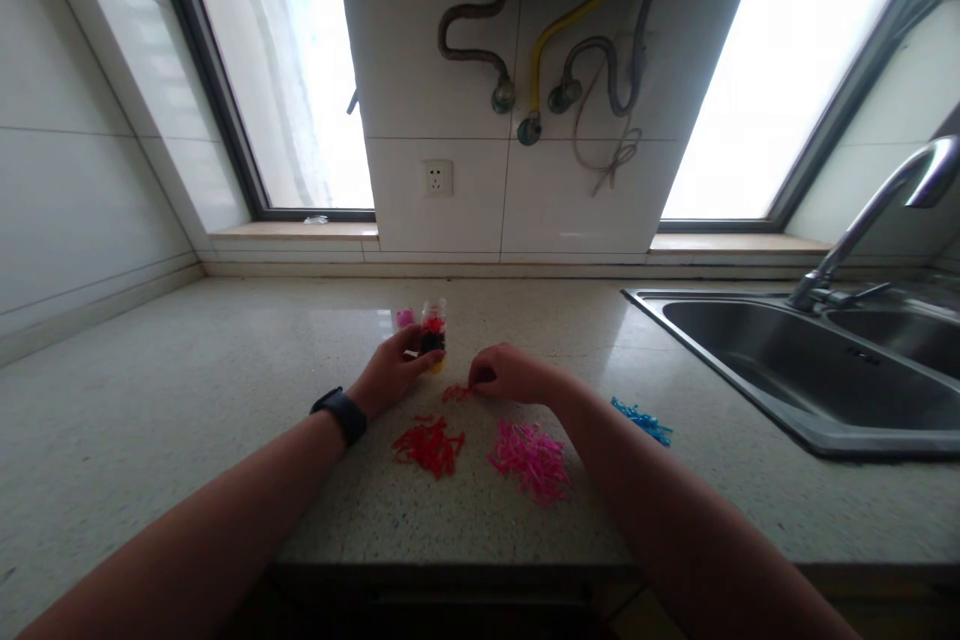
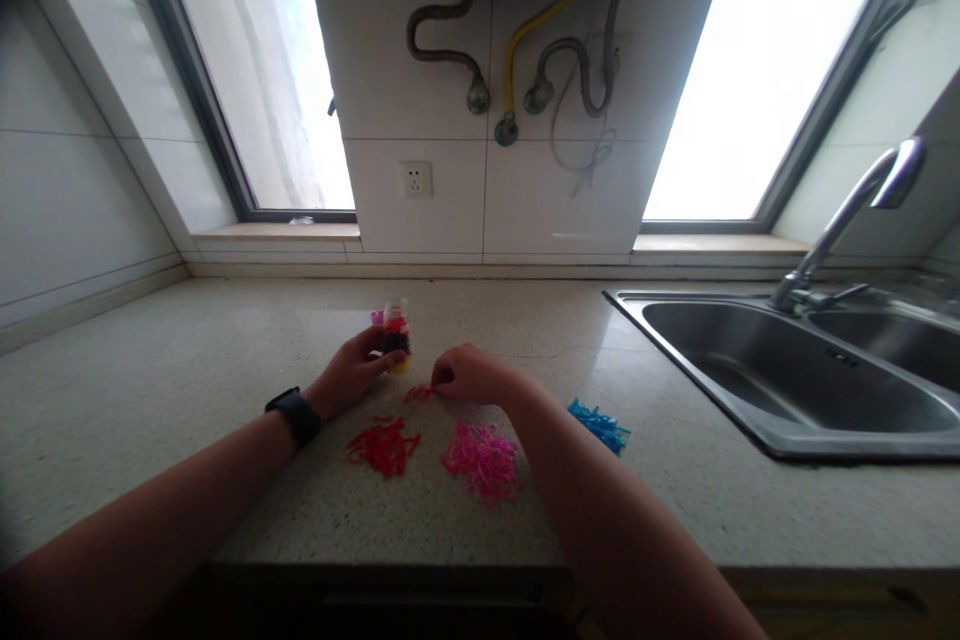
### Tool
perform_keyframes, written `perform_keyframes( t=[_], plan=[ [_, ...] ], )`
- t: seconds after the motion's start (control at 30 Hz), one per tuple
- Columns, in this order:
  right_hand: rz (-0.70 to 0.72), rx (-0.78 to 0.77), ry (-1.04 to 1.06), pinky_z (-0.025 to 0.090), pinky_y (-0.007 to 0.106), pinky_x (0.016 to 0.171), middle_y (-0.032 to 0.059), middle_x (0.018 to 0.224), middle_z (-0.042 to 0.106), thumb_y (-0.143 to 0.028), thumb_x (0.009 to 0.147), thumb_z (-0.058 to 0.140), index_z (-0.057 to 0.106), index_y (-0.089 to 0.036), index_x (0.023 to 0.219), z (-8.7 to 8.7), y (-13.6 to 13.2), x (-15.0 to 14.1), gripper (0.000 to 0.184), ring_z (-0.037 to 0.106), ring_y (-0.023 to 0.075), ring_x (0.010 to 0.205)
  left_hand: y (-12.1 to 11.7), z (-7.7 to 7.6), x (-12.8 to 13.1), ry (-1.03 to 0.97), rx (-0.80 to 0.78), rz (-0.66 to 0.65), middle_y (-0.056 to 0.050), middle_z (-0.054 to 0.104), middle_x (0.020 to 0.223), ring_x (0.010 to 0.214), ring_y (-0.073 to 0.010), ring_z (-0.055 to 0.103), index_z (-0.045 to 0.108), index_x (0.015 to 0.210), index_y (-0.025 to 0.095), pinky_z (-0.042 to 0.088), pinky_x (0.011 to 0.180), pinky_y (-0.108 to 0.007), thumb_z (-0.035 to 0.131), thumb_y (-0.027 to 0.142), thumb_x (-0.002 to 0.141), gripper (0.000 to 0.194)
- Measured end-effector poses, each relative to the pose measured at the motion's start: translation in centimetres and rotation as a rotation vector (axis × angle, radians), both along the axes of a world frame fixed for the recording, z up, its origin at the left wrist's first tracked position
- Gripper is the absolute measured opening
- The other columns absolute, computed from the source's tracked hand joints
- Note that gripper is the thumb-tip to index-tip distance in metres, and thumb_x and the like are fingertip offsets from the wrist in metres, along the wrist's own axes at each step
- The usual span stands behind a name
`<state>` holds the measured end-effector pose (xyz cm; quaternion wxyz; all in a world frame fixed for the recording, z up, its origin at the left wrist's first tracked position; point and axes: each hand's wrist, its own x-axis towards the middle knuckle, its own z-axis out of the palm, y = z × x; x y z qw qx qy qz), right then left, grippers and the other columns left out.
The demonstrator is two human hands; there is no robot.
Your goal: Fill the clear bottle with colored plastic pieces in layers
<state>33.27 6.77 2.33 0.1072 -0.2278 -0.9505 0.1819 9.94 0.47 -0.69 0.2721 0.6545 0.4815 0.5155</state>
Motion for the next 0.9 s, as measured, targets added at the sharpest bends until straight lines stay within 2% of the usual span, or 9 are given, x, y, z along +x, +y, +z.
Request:
perform_keyframes(
  t=[0.1, 0.3, 0.43, 0.53, 0.7, 0.8, 0.9],
  plan=[
    [0.013, -0.01, 0.056, 0.045, 0.025, 0.07, 0.0058, 0.084, 0.073, -0.016, 0.078, 0.065, 0.076, -0.016, 0.089, 0.3, -0.6, -0.5, 0.016, 0.063, 0.015, 0.074, 0.0, 0.1, 0.0, 0.005, -0.005, 0.002, -0.008, 0.069, 0.1, 0.091, -0.0202, 0.065, 0.061, 0.111, 0.016, 0.054, 0.076, -0.032, 0.07, 0.042, 0.081, 0.04],
    [0.063, -0.121, 0.129, 0.046, 0.027, 0.074, 0.006, 0.089, 0.073, -0.027, 0.083, 0.069, 0.076, -0.018, 0.093, 0.4, -0.9, -0.9, 0.016, 0.065, 0.0164, 0.08, 0.0, 0.1, 0.0, -0.004, 0.005, 0.005, -0.008, 0.069, 0.101, 0.092, -0.0206, 0.065, 0.061, 0.11, 0.016, 0.054, 0.076, -0.033, 0.071, 0.041, 0.081, 0.04],
    [-0.023, -0.153, 0.251, 0.046, 0.027, 0.067, 0.0047, 0.082, 0.07, -0.029, 0.084, 0.067, 0.073, -0.016, 0.094, 0.1, -0.4, -0.6, 0.017, 0.062, 0.0145, 0.072, -0.1, 0.5, 0.2, -0.014, 0.006, -0.003, -0.009, 0.069, 0.102, 0.092, -0.0209, 0.065, 0.062, 0.111, 0.016, 0.055, 0.077, -0.034, 0.071, 0.041, 0.081, 0.04],
    [-0.094, -0.182, 0.389, 0.048, 0.028, 0.067, 0.0055, 0.088, 0.068, -0.036, 0.08, 0.073, 0.067, -0.017, 0.103, 0.0, -0.4, -0.6, 0.03, 0.062, 0.0152, 0.076, -0.3, 1.1, 0.8, -0.048, 0.014, -0.012, -0.009, 0.069, 0.104, 0.094, -0.0212, 0.065, 0.062, 0.112, 0.017, 0.054, 0.08, -0.035, 0.072, 0.04, 0.081, 0.04],
    [-0.053, -0.284, 0.57, 0.052, 0.03, 0.07, 0.0073, 0.108, 0.064, -0.04, 0.069, 0.082, 0.052, -0.021, 0.123, 0.0, -1.1, -1.3, 0.065, 0.062, 0.017, 0.088, -0.7, 1.8, 2.3, -0.055, 0.025, -0.068, -0.01, 0.067, 0.112, 0.102, -0.0227, 0.063, 0.063, 0.117, 0.019, 0.053, 0.086, -0.038, 0.071, 0.04, 0.082, 0.042],
    [-0.062, -0.28, 0.626, 0.052, 0.03, 0.07, 0.0069, 0.111, 0.064, -0.041, 0.071, 0.081, 0.054, -0.022, 0.117, 0.1, -1.2, -1.6, 0.057, 0.061, 0.0162, 0.086, -0.8, 2.0, 2.7, 0.006, 0.048, -0.071, -0.011, 0.064, 0.117, 0.103, -0.0229, 0.062, 0.063, 0.121, 0.02, 0.052, 0.086, -0.037, 0.067, 0.043, 0.084, 0.043],
    [-0.096, -0.277, 0.644, 0.051, 0.029, 0.067, 0.0061, 0.106, 0.066, -0.04, 0.072, 0.079, 0.056, -0.02, 0.109, 0.1, -0.8, -1.2, 0.049, 0.06, 0.0152, 0.081, -1.0, 2.3, 2.6, 0.158, 0.071, -0.022, -0.011, 0.063, 0.111, 0.095, -0.0213, 0.061, 0.065, 0.119, 0.019, 0.051, 0.081, -0.035, 0.05, 0.05, 0.093, 0.043]
  ],
)
